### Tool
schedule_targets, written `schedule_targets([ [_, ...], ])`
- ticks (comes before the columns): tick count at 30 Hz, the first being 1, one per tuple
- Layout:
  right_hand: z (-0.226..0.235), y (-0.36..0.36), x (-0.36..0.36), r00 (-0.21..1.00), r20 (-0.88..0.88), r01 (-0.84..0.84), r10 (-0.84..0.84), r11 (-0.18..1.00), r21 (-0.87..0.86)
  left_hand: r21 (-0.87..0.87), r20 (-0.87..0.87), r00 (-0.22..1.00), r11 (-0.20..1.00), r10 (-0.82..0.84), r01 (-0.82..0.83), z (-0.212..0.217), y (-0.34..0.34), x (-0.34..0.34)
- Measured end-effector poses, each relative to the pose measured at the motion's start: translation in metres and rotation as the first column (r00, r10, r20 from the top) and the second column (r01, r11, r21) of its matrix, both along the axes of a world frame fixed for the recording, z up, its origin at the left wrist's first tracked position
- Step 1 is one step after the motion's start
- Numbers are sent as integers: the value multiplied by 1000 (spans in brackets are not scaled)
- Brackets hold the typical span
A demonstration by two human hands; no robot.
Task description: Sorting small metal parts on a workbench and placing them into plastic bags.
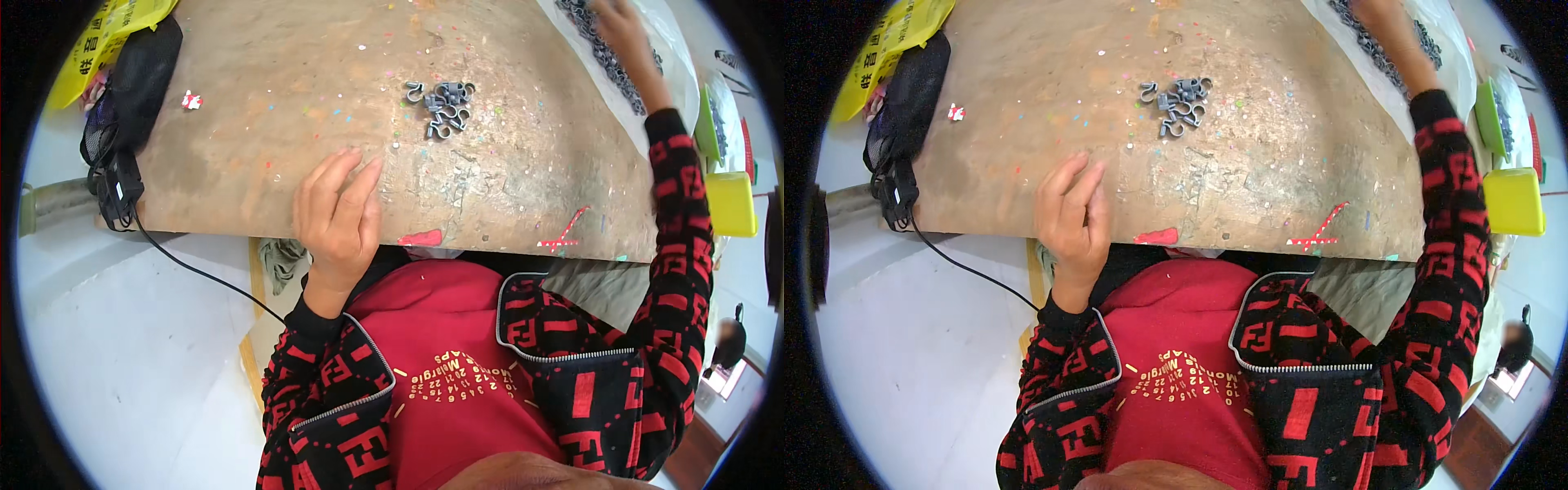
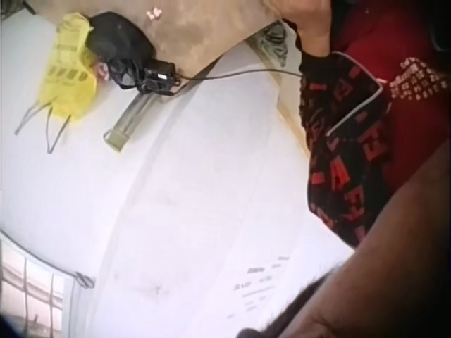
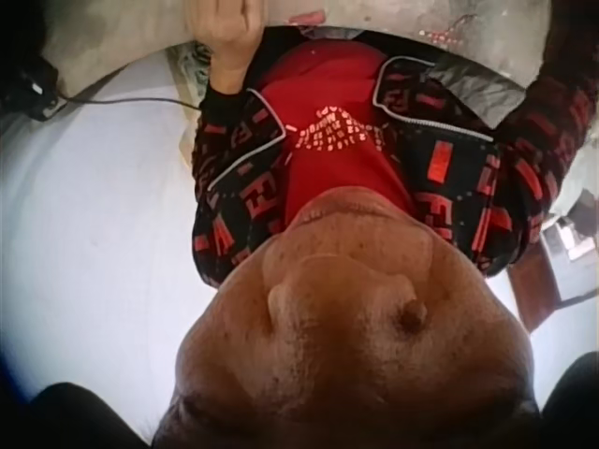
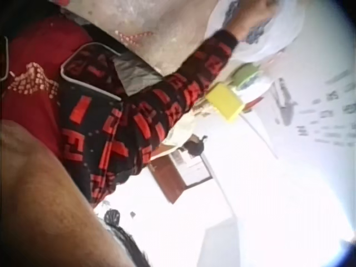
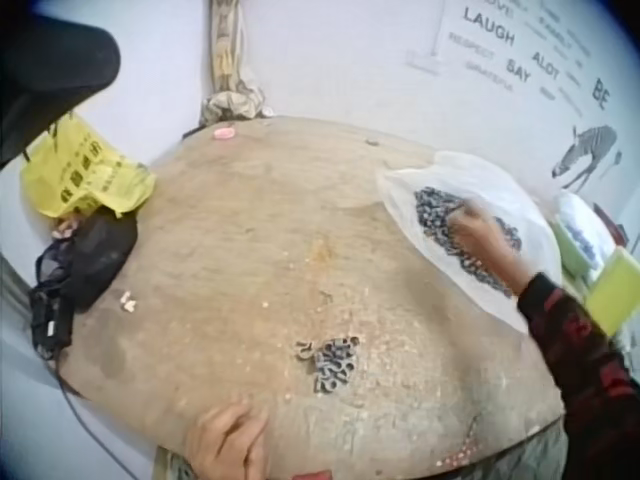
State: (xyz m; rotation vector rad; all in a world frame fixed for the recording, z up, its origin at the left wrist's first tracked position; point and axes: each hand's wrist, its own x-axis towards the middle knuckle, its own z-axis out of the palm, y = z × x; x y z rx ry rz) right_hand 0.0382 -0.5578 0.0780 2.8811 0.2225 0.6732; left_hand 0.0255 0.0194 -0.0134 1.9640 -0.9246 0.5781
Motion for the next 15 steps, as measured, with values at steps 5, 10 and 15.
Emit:
schedule_targets([
  [5, 27, -58, -36, 837, -199, 523, -510, 852, 16, 25, -8, 1000, 999, 28, -28, -2, 4, -2],
  [10, -47, 219, -16, 950, -133, -231, 281, 925, 302, 77, 2, 997, 994, 82, -82, -5, 10, -1],
  [15, -77, 317, -9, 905, -116, -371, 409, 894, 252, 43, -21, 998, 998, 52, -51, -8, 0, 4],
])
